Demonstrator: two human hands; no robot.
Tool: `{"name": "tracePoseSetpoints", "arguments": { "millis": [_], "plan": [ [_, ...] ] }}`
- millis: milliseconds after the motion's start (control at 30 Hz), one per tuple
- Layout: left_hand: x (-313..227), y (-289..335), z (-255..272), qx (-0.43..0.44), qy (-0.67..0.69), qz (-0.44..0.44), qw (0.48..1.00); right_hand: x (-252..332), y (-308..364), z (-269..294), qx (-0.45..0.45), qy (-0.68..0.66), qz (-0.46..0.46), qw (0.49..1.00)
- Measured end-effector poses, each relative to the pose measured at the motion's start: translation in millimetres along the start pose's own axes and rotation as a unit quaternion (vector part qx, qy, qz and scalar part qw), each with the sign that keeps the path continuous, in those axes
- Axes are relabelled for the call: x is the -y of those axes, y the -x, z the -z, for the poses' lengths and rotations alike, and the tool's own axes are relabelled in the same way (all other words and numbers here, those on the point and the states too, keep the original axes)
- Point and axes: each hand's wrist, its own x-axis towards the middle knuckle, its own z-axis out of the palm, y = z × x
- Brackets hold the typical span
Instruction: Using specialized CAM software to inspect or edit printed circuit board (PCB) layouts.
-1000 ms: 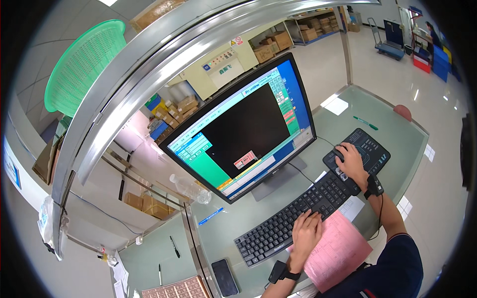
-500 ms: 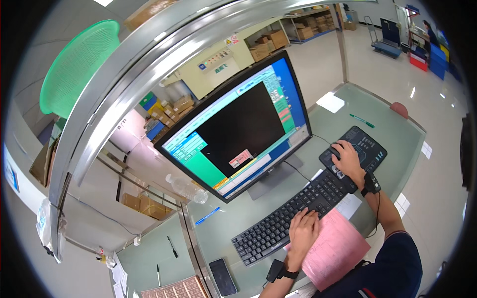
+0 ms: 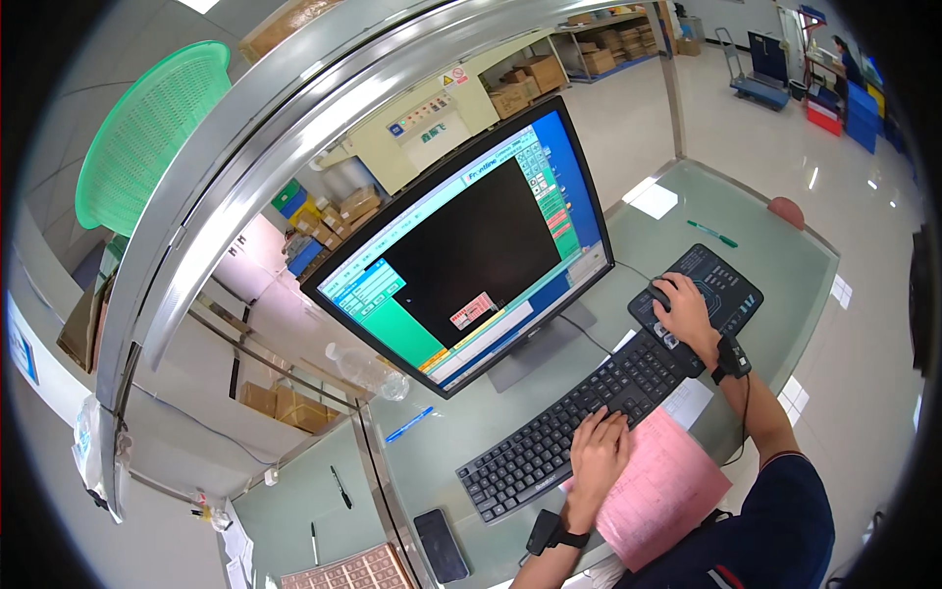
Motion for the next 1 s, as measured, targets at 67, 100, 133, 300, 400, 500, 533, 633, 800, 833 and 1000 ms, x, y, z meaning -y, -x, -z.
{"name": "tracePoseSetpoints", "arguments": {
  "millis": [67, 100, 133, 300, 400, 500, 533, 633, 800, 833, 1000],
  "plan": [
    [0.1, 0.4, -0.2, -0.003, 0.003, 0.0, 1.0, -0.8, 1.4, -0.2, 0.002, 0.005, 0.0, 1.0],
    [-0.1, 0.3, -0.2, -0.006, 0.008, -0.001, 1.0, -1.7, 1.2, -0.4, 0.003, 0.004, 0.001, 1.0],
    [-0.1, -0.4, -0.3, -0.006, 0.007, 0.001, 1.0, -3.0, 0.2, -0.5, -0.004, 0.002, 0.003, 1.0],
    [-2.8, -3.0, 0.8, -0.002, 0.004, -0.002, 1.0, -4.8, -0.4, -1.6, -0.007, 0.007, 0.009, 1.0],
    [-5.1, -1.8, -2.9, -0.007, 0.009, -0.012, 1.0, -6.5, -1.1, 2.0, -0.009, 0.007, 0.012, 1.0],
    [-5.1, -5.7, -3.4, -0.004, -0.004, -0.012, 1.0, -6.9, -3.4, 4.3, -0.005, 0.011, 0.02, 1.0],
    [-6.0, -2.9, -3.5, -0.008, -0.004, -0.016, 1.0, -6.3, -2.7, 4.7, -0.004, 0.01, 0.018, 1.0],
    [-2.7, 0.3, 0.8, -0.011, -0.01, -0.025, 1.0, 1.2, 1.9, -0.9, 0.004, 0.005, 0.023, 1.0],
    [10.3, 14.1, -11.7, -0.005, -0.034, -0.043, 0.999, -17.7, -2.8, -16.4, 0.006, 0.036, 0.06, 0.998],
    [10.1, 13.6, -15.8, -0.01, -0.038, -0.054, 0.998, -31.1, -3.5, -18.0, 0.012, 0.046, 0.077, 0.996],
    [4.6, 10.0, -31.3, -0.014, -0.06, -0.07, 0.996, -74.1, -16.5, -23.7, 0.023, 0.056, 0.12, 0.991]
  ]
}}
